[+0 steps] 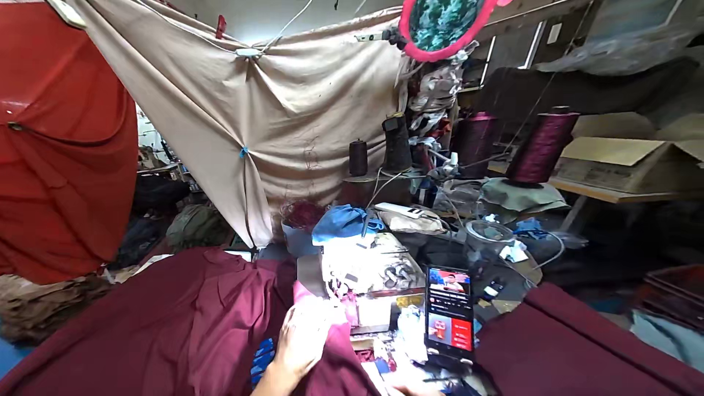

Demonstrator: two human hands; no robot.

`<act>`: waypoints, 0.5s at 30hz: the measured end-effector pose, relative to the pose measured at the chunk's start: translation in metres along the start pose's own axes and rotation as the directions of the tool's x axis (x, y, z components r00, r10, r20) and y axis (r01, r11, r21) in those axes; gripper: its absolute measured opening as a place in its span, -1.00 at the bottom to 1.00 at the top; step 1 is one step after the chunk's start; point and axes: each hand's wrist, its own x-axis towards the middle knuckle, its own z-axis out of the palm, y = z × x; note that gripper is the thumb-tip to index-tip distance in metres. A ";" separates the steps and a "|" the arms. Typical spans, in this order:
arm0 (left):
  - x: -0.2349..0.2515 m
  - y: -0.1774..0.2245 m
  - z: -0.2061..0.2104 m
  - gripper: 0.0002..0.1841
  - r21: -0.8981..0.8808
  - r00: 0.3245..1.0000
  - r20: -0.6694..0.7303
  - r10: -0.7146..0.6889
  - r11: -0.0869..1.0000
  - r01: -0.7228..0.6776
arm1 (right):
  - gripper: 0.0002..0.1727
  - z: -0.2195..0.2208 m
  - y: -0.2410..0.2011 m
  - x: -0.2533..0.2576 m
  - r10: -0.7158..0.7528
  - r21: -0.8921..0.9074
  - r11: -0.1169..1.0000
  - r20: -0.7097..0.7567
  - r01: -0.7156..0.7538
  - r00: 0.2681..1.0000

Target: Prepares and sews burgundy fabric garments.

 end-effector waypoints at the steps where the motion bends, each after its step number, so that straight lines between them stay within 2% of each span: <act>1: -0.001 0.002 -0.002 -0.63 0.035 0.999 0.034 -0.031 0.999 0.030 | -0.75 0.014 -0.003 0.018 -0.007 0.063 0.998 -0.016 0.008 1.000; 4: 0.004 -0.002 0.002 -0.62 0.093 0.999 0.022 -0.026 0.995 0.024 | -0.72 0.043 -0.012 0.057 0.140 0.232 0.964 -0.011 -0.134 0.990; 8: 0.020 -0.012 0.003 -0.45 0.058 0.964 0.209 -0.163 0.986 0.154 | -0.72 0.056 -0.021 0.074 0.265 0.304 0.919 -0.011 -0.249 0.964; 10: 0.025 -0.016 0.006 -0.42 0.043 0.959 0.223 -0.174 0.985 0.168 | -0.73 0.057 -0.021 0.078 0.262 0.299 0.924 -0.046 -0.237 0.964; 15: 0.027 -0.020 0.014 -0.46 0.018 0.982 0.146 -0.119 0.993 0.117 | -0.76 0.058 -0.019 0.076 0.239 0.289 0.936 -0.093 -0.203 0.967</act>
